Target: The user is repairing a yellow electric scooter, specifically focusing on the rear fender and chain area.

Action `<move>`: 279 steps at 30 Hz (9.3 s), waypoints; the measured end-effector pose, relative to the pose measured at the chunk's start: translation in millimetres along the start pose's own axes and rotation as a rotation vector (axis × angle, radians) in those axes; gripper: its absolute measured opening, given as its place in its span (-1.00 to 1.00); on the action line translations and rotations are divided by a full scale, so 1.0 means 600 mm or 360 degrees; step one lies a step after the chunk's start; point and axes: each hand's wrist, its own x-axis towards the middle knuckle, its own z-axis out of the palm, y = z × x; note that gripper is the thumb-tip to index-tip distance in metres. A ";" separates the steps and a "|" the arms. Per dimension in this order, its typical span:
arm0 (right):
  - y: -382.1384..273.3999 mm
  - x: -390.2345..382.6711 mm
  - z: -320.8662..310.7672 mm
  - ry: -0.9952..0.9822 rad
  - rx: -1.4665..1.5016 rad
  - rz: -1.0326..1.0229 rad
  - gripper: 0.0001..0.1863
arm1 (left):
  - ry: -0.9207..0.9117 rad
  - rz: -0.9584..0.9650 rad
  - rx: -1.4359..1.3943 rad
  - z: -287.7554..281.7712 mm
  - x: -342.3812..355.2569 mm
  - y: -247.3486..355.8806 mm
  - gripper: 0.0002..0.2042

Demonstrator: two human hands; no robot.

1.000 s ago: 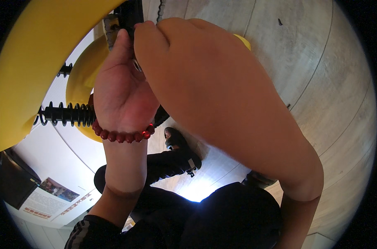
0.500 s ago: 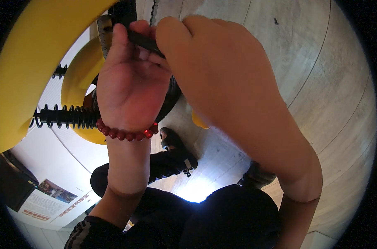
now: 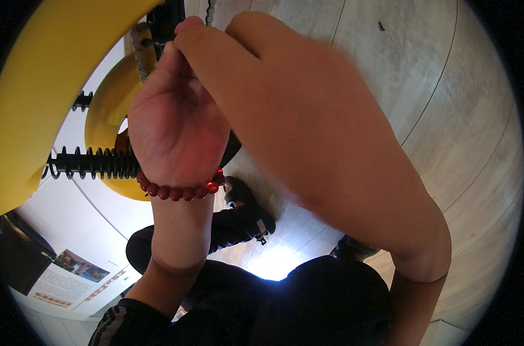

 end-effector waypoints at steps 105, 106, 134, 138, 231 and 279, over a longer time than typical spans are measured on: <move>0.010 -0.023 0.025 0.0347 0.0111 -0.0122 -0.62 | -0.0304 -0.0183 -0.0028 -0.031 -0.001 0.001 -0.74; 0.019 -0.020 0.027 0.0378 -0.0079 -0.0248 -0.64 | -0.0340 -0.0161 -0.0003 -0.031 -0.002 0.000 -0.77; -0.006 -0.021 0.027 0.0471 0.0442 -0.0044 -0.62 | -0.0180 -0.0159 -0.0074 -0.034 -0.007 -0.013 -0.70; 0.047 -0.026 0.044 0.0395 -0.0165 -0.0481 -0.67 | -0.0372 -0.0190 -0.0176 -0.049 0.005 0.005 -0.78; 0.021 -0.011 0.006 -0.0158 -0.0056 -0.0113 -0.70 | -0.0199 -0.0120 -0.0031 -0.045 0.000 -0.006 -0.77; 0.026 -0.001 -0.001 -0.0405 -0.0345 -0.0394 -0.73 | -0.0370 0.0086 0.1041 -0.082 -0.037 0.051 -0.59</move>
